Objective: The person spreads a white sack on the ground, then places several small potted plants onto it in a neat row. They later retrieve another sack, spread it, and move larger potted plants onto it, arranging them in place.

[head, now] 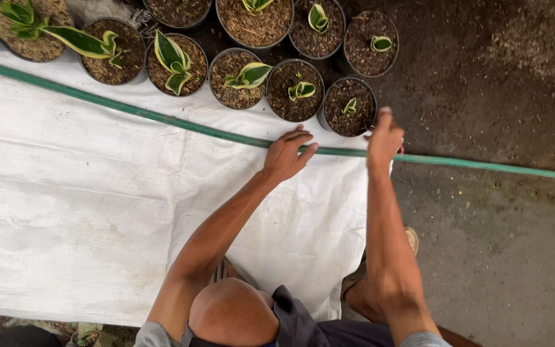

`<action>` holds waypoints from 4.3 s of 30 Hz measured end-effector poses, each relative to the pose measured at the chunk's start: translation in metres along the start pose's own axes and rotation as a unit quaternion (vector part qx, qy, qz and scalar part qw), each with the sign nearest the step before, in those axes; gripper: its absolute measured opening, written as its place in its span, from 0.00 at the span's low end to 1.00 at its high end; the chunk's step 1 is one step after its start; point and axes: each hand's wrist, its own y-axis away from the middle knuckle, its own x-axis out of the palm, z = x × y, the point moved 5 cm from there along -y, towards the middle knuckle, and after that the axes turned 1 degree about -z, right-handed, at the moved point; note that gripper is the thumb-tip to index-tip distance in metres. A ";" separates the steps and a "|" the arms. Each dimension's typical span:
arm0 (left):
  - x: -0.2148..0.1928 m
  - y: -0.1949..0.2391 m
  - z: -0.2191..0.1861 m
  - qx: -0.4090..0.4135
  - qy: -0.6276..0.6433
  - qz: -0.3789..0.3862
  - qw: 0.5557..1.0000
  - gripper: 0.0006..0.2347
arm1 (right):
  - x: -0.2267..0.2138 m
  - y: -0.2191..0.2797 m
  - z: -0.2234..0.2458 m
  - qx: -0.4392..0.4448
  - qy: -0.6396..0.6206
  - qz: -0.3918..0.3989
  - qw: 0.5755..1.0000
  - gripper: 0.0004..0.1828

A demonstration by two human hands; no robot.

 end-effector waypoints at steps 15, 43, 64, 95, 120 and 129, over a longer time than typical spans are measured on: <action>-0.045 -0.008 0.010 -0.301 0.347 -0.170 0.872 0.19 | 0.046 -0.123 0.033 -0.036 -0.064 0.101 0.992 0.23; -0.056 0.000 0.008 -0.298 0.300 -0.130 0.897 0.18 | -0.033 -0.054 -0.047 -0.292 0.406 0.192 0.845 0.08; -0.147 0.156 -0.119 -0.437 -0.096 0.161 0.880 0.21 | 0.013 -0.117 0.059 -0.038 0.346 0.571 0.743 0.21; 0.267 0.055 -0.174 -0.171 -0.281 -0.208 0.921 0.20 | 0.021 -0.167 0.002 -0.102 -0.022 0.443 0.891 0.22; 0.259 0.184 -0.178 -0.304 -0.280 -0.041 0.910 0.32 | -0.032 -0.099 -0.040 -0.513 0.382 0.389 0.662 0.10; 0.222 0.301 -0.216 -0.371 -0.252 -0.145 0.882 0.34 | -0.033 -0.099 -0.037 -0.510 0.382 0.382 0.669 0.10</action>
